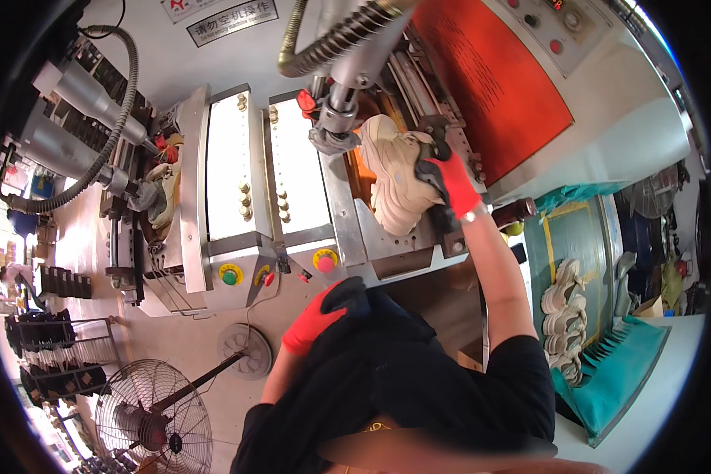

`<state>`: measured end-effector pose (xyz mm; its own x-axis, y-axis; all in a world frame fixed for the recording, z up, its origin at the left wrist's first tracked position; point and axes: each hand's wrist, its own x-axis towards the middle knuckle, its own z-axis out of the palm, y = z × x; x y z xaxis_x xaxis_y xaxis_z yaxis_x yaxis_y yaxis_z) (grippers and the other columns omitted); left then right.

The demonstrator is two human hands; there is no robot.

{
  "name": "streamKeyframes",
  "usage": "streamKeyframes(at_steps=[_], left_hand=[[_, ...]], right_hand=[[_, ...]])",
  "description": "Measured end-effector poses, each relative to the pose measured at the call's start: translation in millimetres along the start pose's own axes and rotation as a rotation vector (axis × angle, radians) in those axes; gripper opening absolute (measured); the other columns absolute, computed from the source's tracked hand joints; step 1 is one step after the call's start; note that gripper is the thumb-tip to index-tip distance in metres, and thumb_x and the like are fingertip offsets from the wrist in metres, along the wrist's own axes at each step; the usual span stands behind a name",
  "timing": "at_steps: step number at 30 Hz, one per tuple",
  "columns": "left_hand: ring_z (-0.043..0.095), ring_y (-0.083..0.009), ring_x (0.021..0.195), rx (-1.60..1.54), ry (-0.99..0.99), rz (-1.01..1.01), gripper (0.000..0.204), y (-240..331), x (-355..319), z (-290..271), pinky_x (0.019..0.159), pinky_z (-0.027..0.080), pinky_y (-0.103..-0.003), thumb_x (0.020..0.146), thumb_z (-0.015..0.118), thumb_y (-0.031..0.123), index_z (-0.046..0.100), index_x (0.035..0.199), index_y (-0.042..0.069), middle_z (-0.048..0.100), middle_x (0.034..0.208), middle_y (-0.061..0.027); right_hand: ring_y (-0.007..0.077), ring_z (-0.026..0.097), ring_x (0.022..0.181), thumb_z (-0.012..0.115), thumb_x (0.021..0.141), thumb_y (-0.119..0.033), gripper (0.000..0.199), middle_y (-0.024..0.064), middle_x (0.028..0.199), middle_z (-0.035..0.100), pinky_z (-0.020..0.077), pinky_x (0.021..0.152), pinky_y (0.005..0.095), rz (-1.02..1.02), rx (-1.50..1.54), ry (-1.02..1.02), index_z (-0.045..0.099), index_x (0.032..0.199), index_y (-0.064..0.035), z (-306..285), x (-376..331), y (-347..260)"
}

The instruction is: The person repeatedly picks up beige sneakers from a conveyor belt, places them into a machine, and removes them after processing. The shoes are then returned to the conveyor belt. This cycle is repeated multiple times throughout the clip.

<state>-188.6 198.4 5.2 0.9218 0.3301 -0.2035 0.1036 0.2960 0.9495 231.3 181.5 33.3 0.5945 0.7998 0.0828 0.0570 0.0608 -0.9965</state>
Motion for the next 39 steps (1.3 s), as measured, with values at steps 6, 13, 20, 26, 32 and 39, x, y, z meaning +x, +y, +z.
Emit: streamKeyframes(at_steps=[6, 13, 20, 26, 32, 39], left_hand=[[0.057, -0.0275, 0.138, -0.244, 0.302, 0.076, 0.064, -22, -36, -14, 0.118, 0.041, -0.039, 0.095, 0.070, 0.014, 0.048, 0.152, -0.006, 0.060, 0.147, -0.0186], [0.052, -0.0274, 0.143, -0.335, 0.444, 0.100, 0.063, -12, -30, 11, 0.121, 0.037, -0.039, 0.096, 0.067, 0.010, 0.046, 0.154, -0.004, 0.058, 0.150, -0.0169], [0.058, -0.0256, 0.135, -0.267, 0.611, 0.313, 0.048, -16, 11, 16, 0.117, 0.041, -0.037, 0.098, 0.061, 0.004, 0.056, 0.145, -0.005, 0.061, 0.143, -0.0152], [0.062, -0.0182, 0.120, 0.158, 0.740, 0.236, 0.034, -58, 45, -31, 0.108, 0.047, -0.031, 0.102, 0.060, 0.002, 0.060, 0.135, -0.004, 0.065, 0.131, -0.0105], [0.061, -0.0201, 0.127, -0.309, 0.460, 0.181, 0.044, -37, 16, -49, 0.110, 0.048, -0.033, 0.102, 0.059, 0.001, 0.054, 0.146, -0.004, 0.064, 0.137, -0.0122], [0.064, -0.0134, 0.118, -0.085, 0.724, 0.338, 0.045, 0, -36, -167, 0.101, 0.051, -0.029, 0.098, 0.063, -0.002, 0.058, 0.143, -0.003, 0.069, 0.130, -0.0078]], right_hand=[[0.0394, 0.065, 0.122, 0.072, 0.081, -0.021, 0.074, 0.0235, 0.127, 0.070, 0.0527, 0.100, 0.0467, -0.012, -0.625, 0.099, 0.049, 0.150, -0.0034, 66, 97, 62], [0.0405, 0.064, 0.122, 0.072, 0.083, -0.030, 0.084, 0.0209, 0.140, 0.062, 0.0515, 0.102, 0.0480, 0.061, -0.789, 0.199, 0.040, 0.158, -0.0073, 115, 81, 102], [0.0421, 0.059, 0.128, 0.078, 0.084, -0.032, 0.089, 0.0210, 0.149, 0.054, 0.0499, 0.105, 0.0494, 0.007, -0.755, 0.172, 0.037, 0.160, -0.0099, 101, 80, 91], [0.0434, 0.041, 0.147, 0.083, 0.086, -0.020, 0.091, 0.0298, 0.159, 0.041, 0.0352, 0.122, 0.0449, -0.173, -0.556, 0.298, 0.033, 0.157, 0.0069, 106, 3, 64], [0.0304, 0.050, 0.142, 0.073, 0.091, 0.001, 0.070, 0.0228, 0.151, 0.054, 0.0348, 0.122, 0.0388, -0.002, -0.136, 0.379, 0.042, 0.153, 0.0066, 109, -122, 16], [0.0262, 0.052, 0.142, 0.050, 0.095, 0.014, 0.063, 0.0171, 0.154, 0.053, 0.0380, 0.117, 0.0345, -0.233, -0.092, 0.403, 0.041, 0.156, 0.0024, 172, -154, -3]])
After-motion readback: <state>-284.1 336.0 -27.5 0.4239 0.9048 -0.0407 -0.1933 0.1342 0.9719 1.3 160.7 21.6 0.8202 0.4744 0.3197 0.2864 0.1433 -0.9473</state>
